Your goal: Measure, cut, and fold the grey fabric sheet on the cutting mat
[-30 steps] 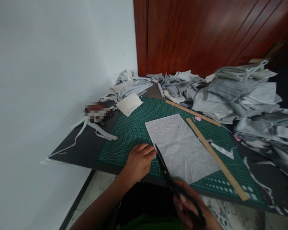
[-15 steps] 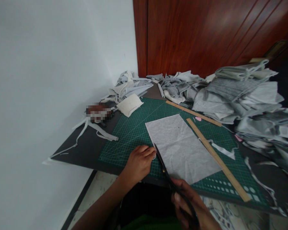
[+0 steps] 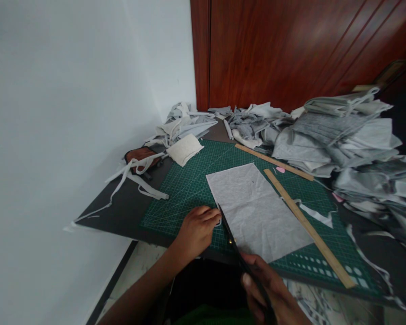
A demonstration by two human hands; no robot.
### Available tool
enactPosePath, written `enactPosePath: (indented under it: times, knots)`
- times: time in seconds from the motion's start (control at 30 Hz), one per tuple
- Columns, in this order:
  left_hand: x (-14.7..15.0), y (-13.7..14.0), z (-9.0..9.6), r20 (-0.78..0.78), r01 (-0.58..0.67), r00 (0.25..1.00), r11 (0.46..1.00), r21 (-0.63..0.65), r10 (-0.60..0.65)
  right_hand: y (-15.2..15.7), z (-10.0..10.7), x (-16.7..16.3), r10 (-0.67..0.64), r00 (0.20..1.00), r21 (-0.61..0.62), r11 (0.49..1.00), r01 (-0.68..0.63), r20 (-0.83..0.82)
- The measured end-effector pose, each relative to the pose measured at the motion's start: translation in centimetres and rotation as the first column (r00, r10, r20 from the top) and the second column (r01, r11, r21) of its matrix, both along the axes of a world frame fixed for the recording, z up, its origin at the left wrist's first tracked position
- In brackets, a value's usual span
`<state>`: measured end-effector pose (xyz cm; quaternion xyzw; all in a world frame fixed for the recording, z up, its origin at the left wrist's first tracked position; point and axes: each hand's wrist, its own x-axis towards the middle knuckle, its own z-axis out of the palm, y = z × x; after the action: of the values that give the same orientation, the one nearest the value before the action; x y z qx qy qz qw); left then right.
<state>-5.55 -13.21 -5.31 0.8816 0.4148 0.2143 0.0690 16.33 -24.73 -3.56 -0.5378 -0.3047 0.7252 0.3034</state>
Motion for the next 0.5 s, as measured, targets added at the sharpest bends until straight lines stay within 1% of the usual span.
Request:
enactPosePath:
  times: [0.1, 0.27, 0.4, 0.5]
  knots:
    - [0.0, 0.0, -0.1, 0.012, 0.009, 1.000, 1.000, 0.008, -0.009, -0.1, 0.1, 0.0, 0.016, 1.000, -0.034, 0.999, -0.016, 0.015]
    - [0.0, 0.0, -0.1, 0.045, 0.007, 0.999, 1.000, 0.014, -0.008, -0.1, -0.3, 0.0, -0.005, 1.000, 0.035, 0.999, 0.005, -0.002]
    - [0.0, 0.1, -0.1, 0.049, 0.024, 0.998, 1.000, 0.012, -0.024, 0.0, -0.9, 0.3, 0.066, 0.998, 0.055, 0.996, -0.064, -0.023]
    - [0.0, 0.1, -0.1, 0.049, 0.023, 0.999, 1.000, 0.017, -0.024, -0.1, -1.1, 0.3, 0.027, 0.999, 0.041, 0.999, -0.026, -0.031]
